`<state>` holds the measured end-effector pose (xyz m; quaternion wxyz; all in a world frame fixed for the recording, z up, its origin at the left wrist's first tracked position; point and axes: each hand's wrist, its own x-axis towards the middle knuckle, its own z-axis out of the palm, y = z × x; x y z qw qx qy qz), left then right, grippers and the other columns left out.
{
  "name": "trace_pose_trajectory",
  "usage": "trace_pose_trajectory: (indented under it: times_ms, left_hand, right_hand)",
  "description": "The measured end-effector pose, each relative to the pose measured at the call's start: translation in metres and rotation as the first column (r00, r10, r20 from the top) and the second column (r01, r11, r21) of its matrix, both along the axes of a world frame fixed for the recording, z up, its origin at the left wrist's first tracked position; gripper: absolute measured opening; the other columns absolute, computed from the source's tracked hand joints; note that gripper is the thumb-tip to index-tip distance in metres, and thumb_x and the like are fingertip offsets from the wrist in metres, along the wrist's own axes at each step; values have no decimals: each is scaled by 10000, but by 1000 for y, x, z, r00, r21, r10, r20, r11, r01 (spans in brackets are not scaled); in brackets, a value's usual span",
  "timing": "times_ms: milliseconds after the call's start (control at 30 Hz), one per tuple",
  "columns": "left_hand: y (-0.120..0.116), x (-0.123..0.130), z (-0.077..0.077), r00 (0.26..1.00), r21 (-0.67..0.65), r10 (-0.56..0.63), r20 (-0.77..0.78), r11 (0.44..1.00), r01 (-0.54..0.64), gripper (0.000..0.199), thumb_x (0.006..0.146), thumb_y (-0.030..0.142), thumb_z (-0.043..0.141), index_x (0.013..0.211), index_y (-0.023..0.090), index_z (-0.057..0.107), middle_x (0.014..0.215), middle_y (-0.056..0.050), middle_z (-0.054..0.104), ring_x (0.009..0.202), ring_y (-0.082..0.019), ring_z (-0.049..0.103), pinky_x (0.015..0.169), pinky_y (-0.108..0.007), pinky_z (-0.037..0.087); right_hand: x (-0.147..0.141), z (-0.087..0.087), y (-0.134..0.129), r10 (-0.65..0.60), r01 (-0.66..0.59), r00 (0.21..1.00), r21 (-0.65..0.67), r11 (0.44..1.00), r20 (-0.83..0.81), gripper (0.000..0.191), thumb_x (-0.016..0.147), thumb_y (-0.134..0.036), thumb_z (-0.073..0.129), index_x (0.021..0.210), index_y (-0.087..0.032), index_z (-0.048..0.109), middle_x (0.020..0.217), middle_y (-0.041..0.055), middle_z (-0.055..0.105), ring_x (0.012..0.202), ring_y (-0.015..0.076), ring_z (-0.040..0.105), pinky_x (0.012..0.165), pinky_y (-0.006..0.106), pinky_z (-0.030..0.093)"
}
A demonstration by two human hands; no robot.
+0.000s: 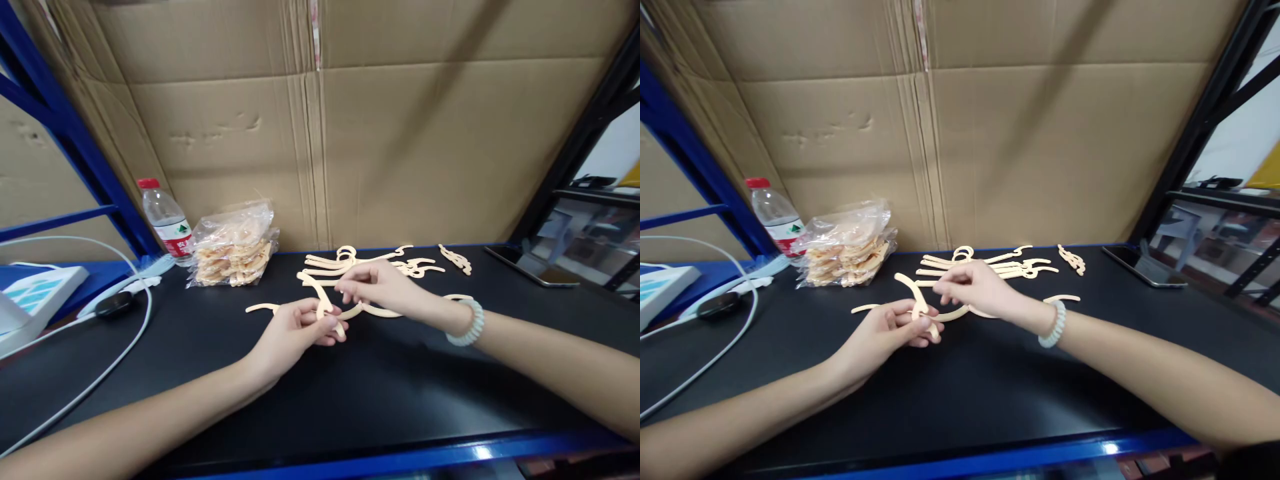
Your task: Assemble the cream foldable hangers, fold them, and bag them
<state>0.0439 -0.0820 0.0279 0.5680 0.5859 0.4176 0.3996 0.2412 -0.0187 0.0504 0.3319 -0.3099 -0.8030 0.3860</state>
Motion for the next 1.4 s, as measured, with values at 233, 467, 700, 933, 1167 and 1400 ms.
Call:
trace_pose_trajectory:
  times_ms: [233,467,700,933,1167,1400]
  left_hand:
    - [18,-25,20,960,54,229,160,969,-240,258,742,332,775,850,135,647,888,-61,746,736,-110,691,710,-173,536]
    - [25,-39,26,936,58,320,149,942,-331,373,626,266,852,924,126,675,810,-60,749,788,-134,687,710,-185,510]
    - [25,-41,23,949,145,308,62,938,-314,303,679,277,812,911,126,690,810,-77,742,790,-174,678,657,-237,484]
    - [27,-39,21,946,62,305,114,948,-313,290,631,266,841,831,118,692,757,-38,702,732,-142,669,654,-214,492]
    - [28,-32,13,960,26,180,216,981,-191,262,700,302,810,758,149,606,784,0,642,763,-105,636,694,-189,512]
    - [21,-27,15,953,0,-3,302,1000,3,182,799,223,732,771,146,569,1102,-69,653,989,-205,662,897,-345,527]
  right_hand:
    - [51,-29,48,-360,212,878,418,883,315,29,772,-158,658,748,-167,643,728,27,655,648,165,581,610,279,419]
    - [54,-42,53,-463,265,821,495,828,334,101,808,-182,635,900,-159,601,704,14,606,650,168,552,606,275,391]
    - [55,-35,62,-446,209,814,528,823,372,146,803,-230,636,680,-176,579,770,45,608,739,192,558,673,301,393]
    - [69,-17,37,-412,268,891,509,818,192,111,882,-306,561,857,-204,526,799,24,643,752,196,616,696,316,464]
    - [78,-11,10,-448,372,893,610,699,-31,122,878,-306,563,942,-231,634,934,57,715,824,227,677,746,335,541]
    - [75,-12,1,-339,300,938,649,699,-68,102,896,-277,554,898,-260,654,865,28,705,767,203,666,715,321,544]
